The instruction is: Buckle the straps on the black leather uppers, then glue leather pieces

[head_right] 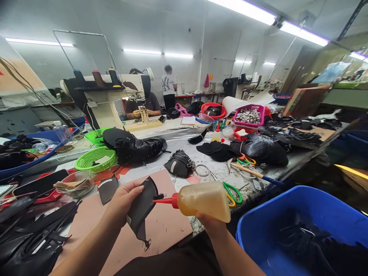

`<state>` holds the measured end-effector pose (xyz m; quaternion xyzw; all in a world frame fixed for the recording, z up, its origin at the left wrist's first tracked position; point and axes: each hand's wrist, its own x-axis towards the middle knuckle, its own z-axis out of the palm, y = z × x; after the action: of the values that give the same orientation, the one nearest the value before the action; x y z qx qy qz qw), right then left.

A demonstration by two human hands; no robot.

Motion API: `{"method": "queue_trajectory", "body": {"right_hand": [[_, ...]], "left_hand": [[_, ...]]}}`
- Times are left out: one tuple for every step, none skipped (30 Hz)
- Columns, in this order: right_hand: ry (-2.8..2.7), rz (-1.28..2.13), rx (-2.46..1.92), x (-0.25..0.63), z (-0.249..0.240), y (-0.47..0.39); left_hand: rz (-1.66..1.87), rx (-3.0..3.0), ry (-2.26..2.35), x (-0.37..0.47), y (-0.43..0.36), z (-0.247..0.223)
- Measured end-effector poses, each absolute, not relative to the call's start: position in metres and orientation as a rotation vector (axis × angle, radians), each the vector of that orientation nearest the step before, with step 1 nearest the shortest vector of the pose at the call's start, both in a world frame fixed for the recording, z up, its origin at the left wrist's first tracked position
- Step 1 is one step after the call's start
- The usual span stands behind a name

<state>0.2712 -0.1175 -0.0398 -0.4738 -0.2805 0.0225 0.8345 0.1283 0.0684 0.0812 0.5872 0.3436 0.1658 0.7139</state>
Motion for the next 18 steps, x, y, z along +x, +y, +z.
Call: {"method": "queue_trajectory", "body": {"right_hand": [[-0.601,0.039,-1.005,0.273,-0.040,-0.118],[-0.615,0.041,-1.004,0.275,-0.039,-0.119],[-0.634,0.049,-1.004,0.276,-0.038,-0.119],[-0.651,0.058,-1.005,0.277,-0.036,-0.119],[-0.667,0.060,-1.007,0.277,-0.033,-0.118],[-0.681,0.052,-1.008,0.276,-0.030,-0.117],[-0.683,0.031,-1.009,0.276,-0.026,-0.116],[-0.677,0.001,-1.012,0.274,-0.022,-0.114],[-0.668,-0.030,-1.018,0.273,-0.018,-0.113],[-0.656,-0.057,-1.023,0.272,-0.013,-0.110],[-0.649,-0.074,-1.028,0.271,-0.007,-0.108],[-0.657,-0.078,-1.032,0.270,-0.001,-0.105],[-0.686,-0.072,-1.038,0.269,0.004,-0.102],[-0.734,-0.057,-1.047,0.269,0.009,-0.099],[-0.777,-0.043,-1.060,0.269,0.013,-0.095],[-0.809,-0.034,-1.073,0.270,0.016,-0.092],[-0.816,-0.037,-1.086,0.271,0.017,-0.089],[-0.790,-0.049,-1.095,0.273,0.016,-0.086]], "left_hand": [[0.366,1.304,0.762,0.128,0.068,0.081],[0.365,1.306,0.763,0.129,0.069,0.081],[0.364,1.309,0.764,0.129,0.069,0.081],[0.359,1.312,0.766,0.129,0.069,0.081],[0.351,1.315,0.768,0.129,0.069,0.081],[0.340,1.319,0.770,0.130,0.069,0.081],[0.328,1.323,0.772,0.130,0.069,0.081],[0.314,1.326,0.774,0.130,0.069,0.081],[0.301,1.328,0.775,0.130,0.069,0.080],[0.290,1.328,0.776,0.130,0.068,0.080],[0.281,1.326,0.777,0.130,0.068,0.079],[0.271,1.324,0.777,0.130,0.068,0.078],[0.261,1.322,0.779,0.131,0.069,0.076],[0.252,1.319,0.782,0.132,0.070,0.073],[0.249,1.316,0.786,0.133,0.071,0.070],[0.251,1.313,0.792,0.136,0.074,0.065],[0.262,1.309,0.801,0.139,0.079,0.059],[0.282,1.306,0.816,0.142,0.085,0.052]]}}
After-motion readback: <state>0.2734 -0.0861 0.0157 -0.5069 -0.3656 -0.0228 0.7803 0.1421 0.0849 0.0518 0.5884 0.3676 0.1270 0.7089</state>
